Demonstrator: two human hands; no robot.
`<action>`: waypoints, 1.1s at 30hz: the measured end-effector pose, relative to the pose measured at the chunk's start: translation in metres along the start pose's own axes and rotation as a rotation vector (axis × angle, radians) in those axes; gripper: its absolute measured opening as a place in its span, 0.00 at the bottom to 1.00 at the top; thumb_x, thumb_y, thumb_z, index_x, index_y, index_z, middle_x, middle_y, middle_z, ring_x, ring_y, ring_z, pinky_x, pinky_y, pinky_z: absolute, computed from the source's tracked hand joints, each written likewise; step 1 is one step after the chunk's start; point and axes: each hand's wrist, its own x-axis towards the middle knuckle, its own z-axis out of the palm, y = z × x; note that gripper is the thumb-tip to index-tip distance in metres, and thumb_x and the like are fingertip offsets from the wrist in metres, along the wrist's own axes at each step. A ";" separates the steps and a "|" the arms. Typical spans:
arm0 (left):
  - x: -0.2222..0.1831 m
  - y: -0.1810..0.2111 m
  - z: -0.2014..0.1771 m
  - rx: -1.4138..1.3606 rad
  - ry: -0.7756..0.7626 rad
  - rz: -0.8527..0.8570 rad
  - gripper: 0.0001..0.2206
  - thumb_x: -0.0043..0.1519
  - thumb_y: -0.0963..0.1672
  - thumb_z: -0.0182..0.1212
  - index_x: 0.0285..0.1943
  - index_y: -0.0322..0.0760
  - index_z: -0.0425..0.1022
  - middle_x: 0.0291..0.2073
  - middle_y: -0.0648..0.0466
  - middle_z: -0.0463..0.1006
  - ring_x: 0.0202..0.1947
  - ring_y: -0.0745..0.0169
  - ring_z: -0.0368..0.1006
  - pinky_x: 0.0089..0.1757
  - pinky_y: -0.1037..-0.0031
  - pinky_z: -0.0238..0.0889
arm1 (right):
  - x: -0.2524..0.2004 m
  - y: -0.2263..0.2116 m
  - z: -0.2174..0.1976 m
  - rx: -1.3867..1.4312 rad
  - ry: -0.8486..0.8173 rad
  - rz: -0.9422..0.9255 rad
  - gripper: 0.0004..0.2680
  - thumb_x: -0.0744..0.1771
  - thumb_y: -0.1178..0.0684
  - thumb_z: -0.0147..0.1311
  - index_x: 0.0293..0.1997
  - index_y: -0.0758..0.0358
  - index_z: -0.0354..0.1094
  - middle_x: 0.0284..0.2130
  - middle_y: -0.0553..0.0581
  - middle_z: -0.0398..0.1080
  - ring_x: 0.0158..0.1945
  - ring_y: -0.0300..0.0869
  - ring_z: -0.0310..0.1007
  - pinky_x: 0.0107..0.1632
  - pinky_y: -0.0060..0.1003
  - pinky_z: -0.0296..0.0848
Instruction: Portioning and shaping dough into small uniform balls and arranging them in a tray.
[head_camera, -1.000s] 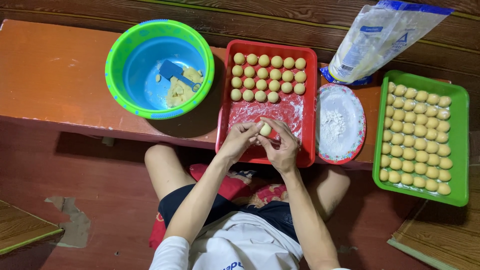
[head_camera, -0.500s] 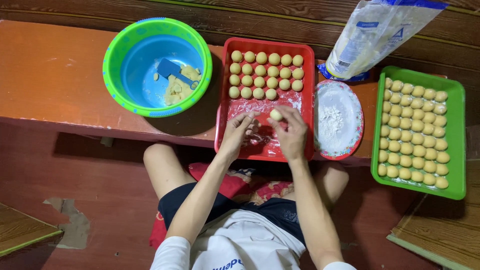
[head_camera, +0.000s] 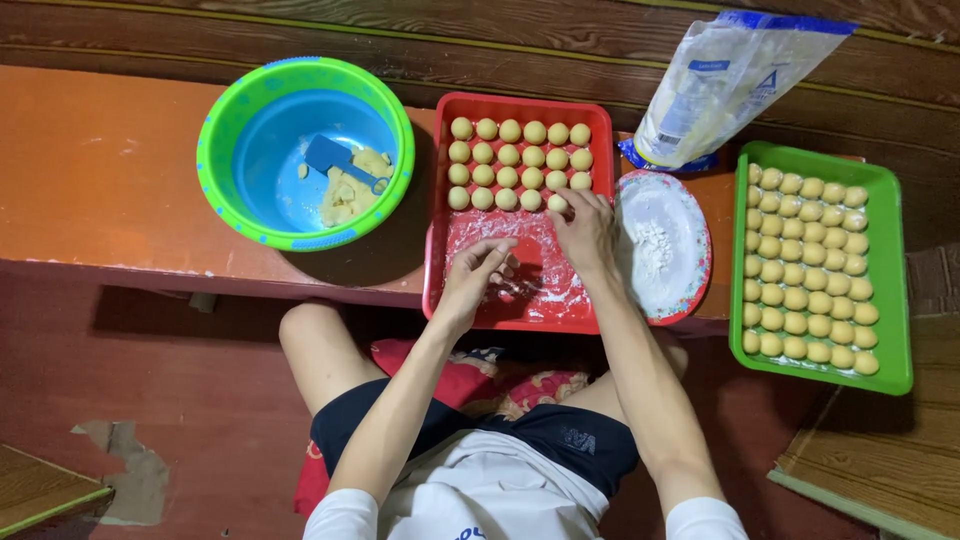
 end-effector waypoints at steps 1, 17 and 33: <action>-0.001 0.002 0.001 0.008 -0.004 0.005 0.16 0.67 0.49 0.61 0.55 0.35 0.80 0.35 0.48 0.81 0.34 0.68 0.76 0.36 0.86 0.69 | -0.001 -0.002 0.000 -0.039 0.008 -0.007 0.14 0.61 0.49 0.72 0.50 0.53 0.78 0.38 0.51 0.76 0.43 0.46 0.75 0.46 0.39 0.77; -0.007 0.012 0.004 0.065 -0.036 0.041 0.16 0.66 0.48 0.63 0.56 0.33 0.79 0.35 0.46 0.82 0.34 0.66 0.76 0.36 0.83 0.68 | -0.007 -0.002 0.005 -0.099 -0.040 -0.004 0.11 0.63 0.53 0.68 0.49 0.52 0.78 0.41 0.51 0.70 0.48 0.49 0.71 0.51 0.44 0.74; -0.007 0.014 0.004 0.078 -0.035 0.022 0.16 0.66 0.48 0.63 0.56 0.34 0.80 0.36 0.47 0.82 0.34 0.66 0.76 0.36 0.83 0.67 | -0.003 -0.011 0.001 -0.045 -0.016 0.042 0.21 0.62 0.54 0.69 0.61 0.56 0.68 0.41 0.57 0.73 0.49 0.53 0.74 0.52 0.47 0.72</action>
